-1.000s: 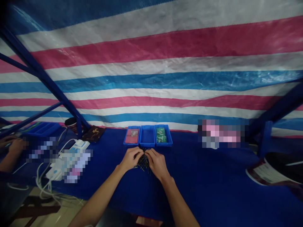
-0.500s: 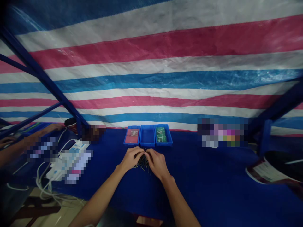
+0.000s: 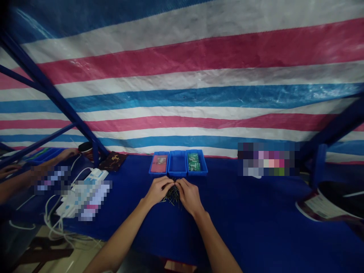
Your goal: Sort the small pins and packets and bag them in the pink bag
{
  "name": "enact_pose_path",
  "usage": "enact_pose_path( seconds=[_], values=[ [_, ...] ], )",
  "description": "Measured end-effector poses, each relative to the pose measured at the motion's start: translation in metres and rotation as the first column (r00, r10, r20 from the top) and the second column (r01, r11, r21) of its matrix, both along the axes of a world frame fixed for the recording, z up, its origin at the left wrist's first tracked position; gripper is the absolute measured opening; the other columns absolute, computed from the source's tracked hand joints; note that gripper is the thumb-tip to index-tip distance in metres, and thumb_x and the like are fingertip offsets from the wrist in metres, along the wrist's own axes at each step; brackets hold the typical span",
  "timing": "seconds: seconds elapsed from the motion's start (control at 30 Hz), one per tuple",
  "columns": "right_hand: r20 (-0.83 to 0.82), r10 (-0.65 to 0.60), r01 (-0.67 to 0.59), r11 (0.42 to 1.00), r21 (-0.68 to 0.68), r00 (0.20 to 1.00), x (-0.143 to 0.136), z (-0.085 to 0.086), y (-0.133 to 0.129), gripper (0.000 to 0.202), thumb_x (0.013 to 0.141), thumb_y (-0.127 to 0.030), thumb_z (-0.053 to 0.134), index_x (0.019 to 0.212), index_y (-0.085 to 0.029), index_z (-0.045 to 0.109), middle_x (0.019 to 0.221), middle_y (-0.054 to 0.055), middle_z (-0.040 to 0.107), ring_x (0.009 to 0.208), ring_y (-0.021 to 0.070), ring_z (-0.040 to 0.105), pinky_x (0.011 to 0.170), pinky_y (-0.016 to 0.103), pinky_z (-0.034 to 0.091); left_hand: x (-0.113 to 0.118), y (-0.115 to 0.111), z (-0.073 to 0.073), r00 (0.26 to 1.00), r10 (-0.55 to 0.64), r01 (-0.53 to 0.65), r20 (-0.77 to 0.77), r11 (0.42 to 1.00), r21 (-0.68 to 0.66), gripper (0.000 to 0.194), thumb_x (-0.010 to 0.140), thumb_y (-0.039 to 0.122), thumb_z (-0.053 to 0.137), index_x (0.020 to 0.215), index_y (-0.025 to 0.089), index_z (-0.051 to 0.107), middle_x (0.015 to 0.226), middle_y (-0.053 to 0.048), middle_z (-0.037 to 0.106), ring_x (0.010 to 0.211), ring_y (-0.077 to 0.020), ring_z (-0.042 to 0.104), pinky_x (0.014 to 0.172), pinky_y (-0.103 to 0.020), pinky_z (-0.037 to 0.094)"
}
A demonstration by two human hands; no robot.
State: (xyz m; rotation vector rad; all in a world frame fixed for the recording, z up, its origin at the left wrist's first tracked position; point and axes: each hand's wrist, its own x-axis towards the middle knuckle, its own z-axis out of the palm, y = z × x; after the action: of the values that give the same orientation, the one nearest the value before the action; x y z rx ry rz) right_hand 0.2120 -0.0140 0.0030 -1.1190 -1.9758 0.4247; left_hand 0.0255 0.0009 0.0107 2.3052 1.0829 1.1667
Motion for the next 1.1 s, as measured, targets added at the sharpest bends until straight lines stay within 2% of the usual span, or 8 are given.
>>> enact_pose_path(
  seconds=[0.27,0.33,0.47,0.53,0.63,0.87,1.03,1.1],
  values=[
    [0.059,-0.073,0.073,0.997,-0.002,0.996,-0.0014,-0.0035,0.0001,0.040,0.105,-0.037,0.035,0.073,-0.022,0.053,0.062,-0.001,0.058,0.053,0.0135,0.054,0.056,0.025,0.035,0.0019,-0.0012,0.0011,1.000,-0.003,0.003,0.003,1.000,0.023,0.022,0.097,0.026,0.054,0.095,0.016,0.073,0.083,-0.007,0.070,0.072,-0.0143,0.064,0.071,-0.026,0.051],
    [0.036,-0.053,0.053,0.998,-0.019,0.998,0.0001,-0.0027,-0.0003,0.036,0.105,-0.037,0.038,0.078,-0.021,0.056,0.067,0.000,0.062,0.058,0.0143,0.058,0.059,0.024,0.038,0.0013,-0.0014,0.0014,1.000,0.009,-0.009,-0.003,1.000,0.017,0.021,0.097,0.026,0.054,0.096,0.016,0.073,0.083,-0.006,0.069,0.071,-0.0137,0.063,0.070,-0.025,0.051],
    [-0.040,0.001,-0.003,0.999,-0.046,0.999,0.0014,-0.0003,-0.0010,0.022,0.102,-0.036,0.044,0.102,-0.022,0.061,0.087,0.003,0.070,0.073,0.0173,0.066,0.067,0.026,0.045,-0.0007,-0.0010,0.0011,0.999,0.037,-0.037,-0.018,0.999,-0.006,0.020,0.097,0.026,0.054,0.096,0.016,0.072,0.080,-0.005,0.067,0.066,-0.0127,0.060,0.067,-0.024,0.049],
    [-0.061,0.014,-0.016,0.999,-0.038,0.998,0.0009,-0.0005,-0.0007,0.021,0.102,-0.033,0.044,0.105,-0.022,0.061,0.093,0.005,0.071,0.079,0.0184,0.068,0.072,0.027,0.047,-0.0013,-0.0008,0.0011,0.999,0.043,-0.044,-0.026,0.999,-0.012,0.020,0.097,0.027,0.055,0.095,0.016,0.072,0.078,-0.005,0.066,0.065,-0.0123,0.058,0.066,-0.024,0.048],
    [-0.071,0.018,-0.020,1.000,-0.021,0.997,-0.0001,-0.0013,0.0001,0.023,0.103,-0.030,0.041,0.104,-0.023,0.062,0.094,0.005,0.070,0.082,0.0189,0.068,0.076,0.028,0.048,-0.0014,-0.0008,0.0013,0.999,0.042,-0.042,-0.029,0.999,-0.009,0.020,0.097,0.028,0.055,0.095,0.016,0.071,0.077,-0.004,0.064,0.063,-0.0117,0.057,0.065,-0.024,0.047],
    [-0.052,0.018,-0.019,1.000,-0.015,0.998,0.0006,0.0018,-0.0005,0.025,0.103,-0.030,0.040,0.101,-0.022,0.063,0.089,0.005,0.068,0.077,0.0181,0.066,0.072,0.027,0.048,-0.0005,-0.0024,0.0040,0.999,0.034,-0.034,-0.012,0.999,-0.008,0.020,0.097,0.029,0.055,0.096,0.016,0.071,0.074,-0.003,0.062,0.061,-0.0111,0.054,0.062,-0.023,0.046],
    [-0.023,0.005,-0.006,0.999,-0.038,1.000,0.0012,0.0018,-0.0006,0.032,0.104,-0.033,0.038,0.086,-0.021,0.061,0.077,0.003,0.065,0.066,0.0164,0.062,0.065,0.026,0.045,0.0001,-0.0025,0.0049,1.000,0.022,-0.022,0.001,1.000,-0.005,0.022,0.097,0.031,0.054,0.096,0.016,0.071,0.074,-0.004,0.063,0.061,-0.0115,0.054,0.063,-0.024,0.046],
    [-0.013,0.008,-0.009,0.999,-0.053,1.000,0.0012,0.0015,-0.0011,0.031,0.104,-0.034,0.039,0.087,-0.021,0.061,0.077,0.003,0.066,0.067,0.0167,0.063,0.064,0.026,0.044,0.0000,-0.0022,0.0047,1.000,0.016,-0.016,0.005,1.000,-0.005,0.022,0.097,0.030,0.054,0.096,0.016,0.071,0.077,-0.005,0.065,0.062,-0.0120,0.055,0.064,-0.024,0.047]
  ],
)
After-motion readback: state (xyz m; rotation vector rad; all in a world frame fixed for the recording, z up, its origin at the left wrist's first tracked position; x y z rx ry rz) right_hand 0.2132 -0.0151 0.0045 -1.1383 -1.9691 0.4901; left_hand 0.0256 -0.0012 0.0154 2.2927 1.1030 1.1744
